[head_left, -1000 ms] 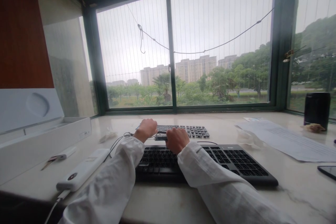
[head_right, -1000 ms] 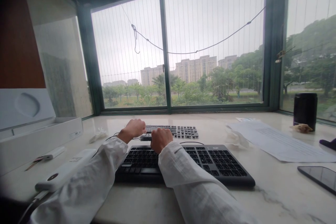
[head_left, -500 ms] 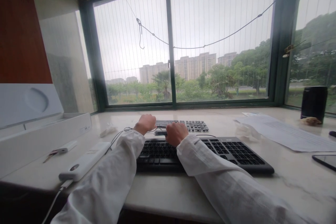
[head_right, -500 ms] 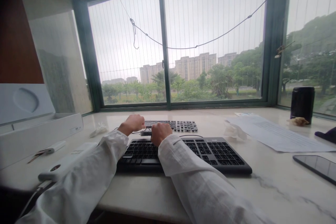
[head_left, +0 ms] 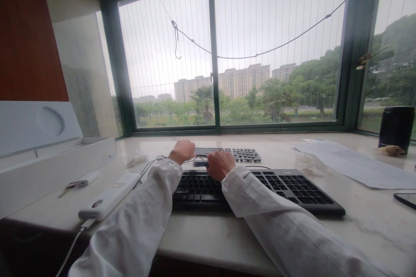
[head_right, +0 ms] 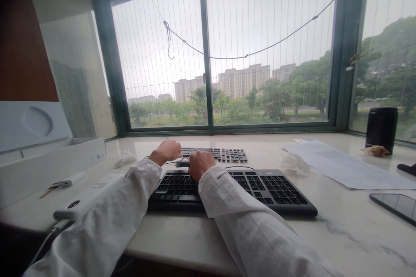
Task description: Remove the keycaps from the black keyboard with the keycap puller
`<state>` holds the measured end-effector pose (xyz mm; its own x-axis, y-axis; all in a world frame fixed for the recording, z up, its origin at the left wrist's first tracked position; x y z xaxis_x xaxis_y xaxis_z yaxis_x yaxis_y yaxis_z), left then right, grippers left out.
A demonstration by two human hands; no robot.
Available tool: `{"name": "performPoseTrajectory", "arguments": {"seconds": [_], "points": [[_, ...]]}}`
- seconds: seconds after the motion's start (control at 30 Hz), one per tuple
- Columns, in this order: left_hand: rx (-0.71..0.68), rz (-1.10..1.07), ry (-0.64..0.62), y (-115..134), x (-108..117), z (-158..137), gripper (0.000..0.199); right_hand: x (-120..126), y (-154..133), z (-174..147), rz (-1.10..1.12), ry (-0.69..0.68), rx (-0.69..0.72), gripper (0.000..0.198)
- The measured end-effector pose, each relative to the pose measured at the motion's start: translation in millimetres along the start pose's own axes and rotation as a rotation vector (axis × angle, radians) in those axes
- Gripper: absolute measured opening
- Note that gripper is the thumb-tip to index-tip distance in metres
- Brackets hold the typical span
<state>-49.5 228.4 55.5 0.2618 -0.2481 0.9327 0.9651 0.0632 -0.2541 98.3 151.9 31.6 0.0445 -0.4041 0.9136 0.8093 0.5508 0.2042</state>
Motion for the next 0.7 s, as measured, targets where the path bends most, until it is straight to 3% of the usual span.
{"name": "performPoseTrajectory", "arguments": {"seconds": [0.7], "points": [[-0.001, 0.013, 0.001, 0.3, 1.2, -1.9, 0.033, -2.0, -0.5, -0.6, -0.012, -0.008, -0.005, 0.027]]}}
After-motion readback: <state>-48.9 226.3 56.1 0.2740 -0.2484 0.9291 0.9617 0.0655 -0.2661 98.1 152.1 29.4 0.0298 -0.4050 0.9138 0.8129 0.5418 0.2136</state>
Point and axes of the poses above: each hand's wrist, its own z-axis towards the middle knuckle, its own x-axis out of the back of the hand, y = z × x, the point moved 1 cm from there along z, towards the middle knuckle, and after that the axes turned 15 degrees about x, right-handed, at the moved point
